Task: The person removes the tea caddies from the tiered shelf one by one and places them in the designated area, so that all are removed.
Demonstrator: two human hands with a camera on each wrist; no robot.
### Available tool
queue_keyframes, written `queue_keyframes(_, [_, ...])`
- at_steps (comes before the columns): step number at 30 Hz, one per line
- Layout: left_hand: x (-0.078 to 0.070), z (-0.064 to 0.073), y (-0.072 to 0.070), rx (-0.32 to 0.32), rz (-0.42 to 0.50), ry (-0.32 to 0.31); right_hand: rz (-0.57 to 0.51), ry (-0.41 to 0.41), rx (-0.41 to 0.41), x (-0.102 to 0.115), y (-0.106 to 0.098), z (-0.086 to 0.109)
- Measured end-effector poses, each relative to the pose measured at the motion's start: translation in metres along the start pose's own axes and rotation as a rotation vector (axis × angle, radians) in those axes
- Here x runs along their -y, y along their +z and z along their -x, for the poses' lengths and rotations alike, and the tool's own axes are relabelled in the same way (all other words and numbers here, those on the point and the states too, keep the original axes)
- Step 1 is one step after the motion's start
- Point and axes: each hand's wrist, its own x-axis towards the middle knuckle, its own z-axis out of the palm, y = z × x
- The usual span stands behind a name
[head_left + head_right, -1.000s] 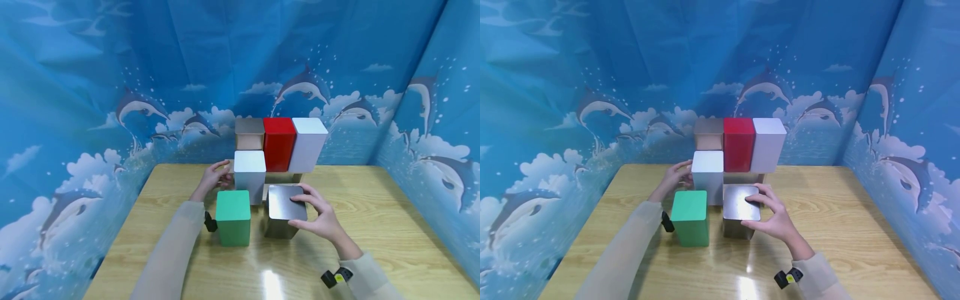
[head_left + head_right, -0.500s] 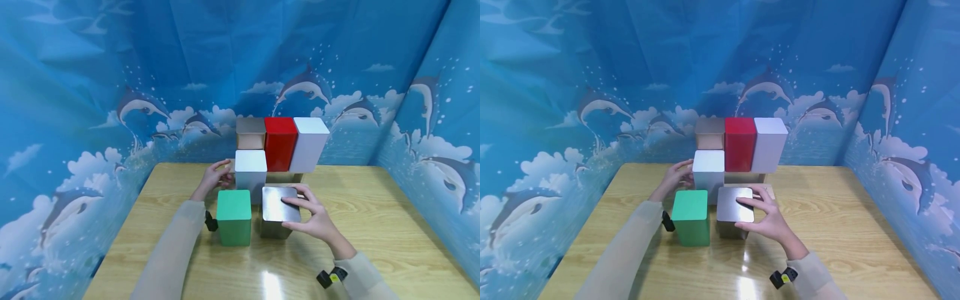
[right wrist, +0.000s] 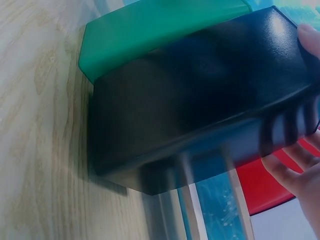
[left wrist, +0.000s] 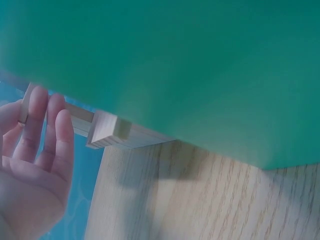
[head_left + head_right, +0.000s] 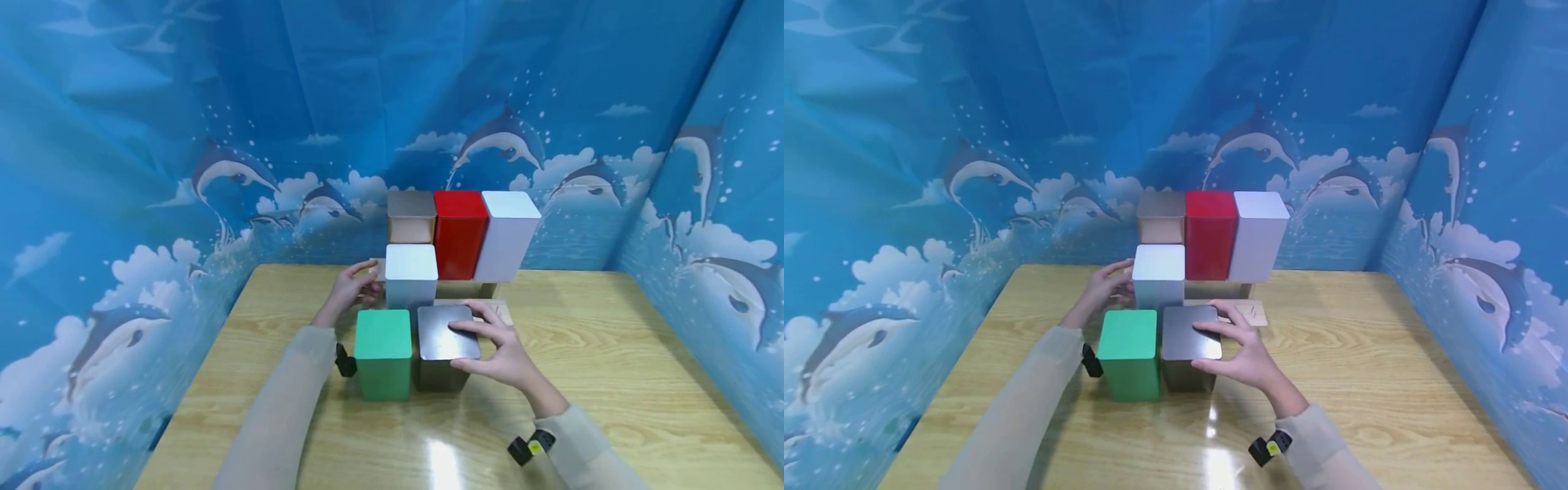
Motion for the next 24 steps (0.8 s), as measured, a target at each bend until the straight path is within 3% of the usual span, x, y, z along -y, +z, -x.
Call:
queue_keyframes(10, [0.000,0.001,0.000,-0.003,-0.002,-0.009,-0.071,0.071,0.032,-0.006,0.007,0.000])
queue_keyframes(24, [0.000,0.002,0.000,-0.004,-0.001,0.004,-0.084,0.183,0.100,-0.010,0.011,0.000])
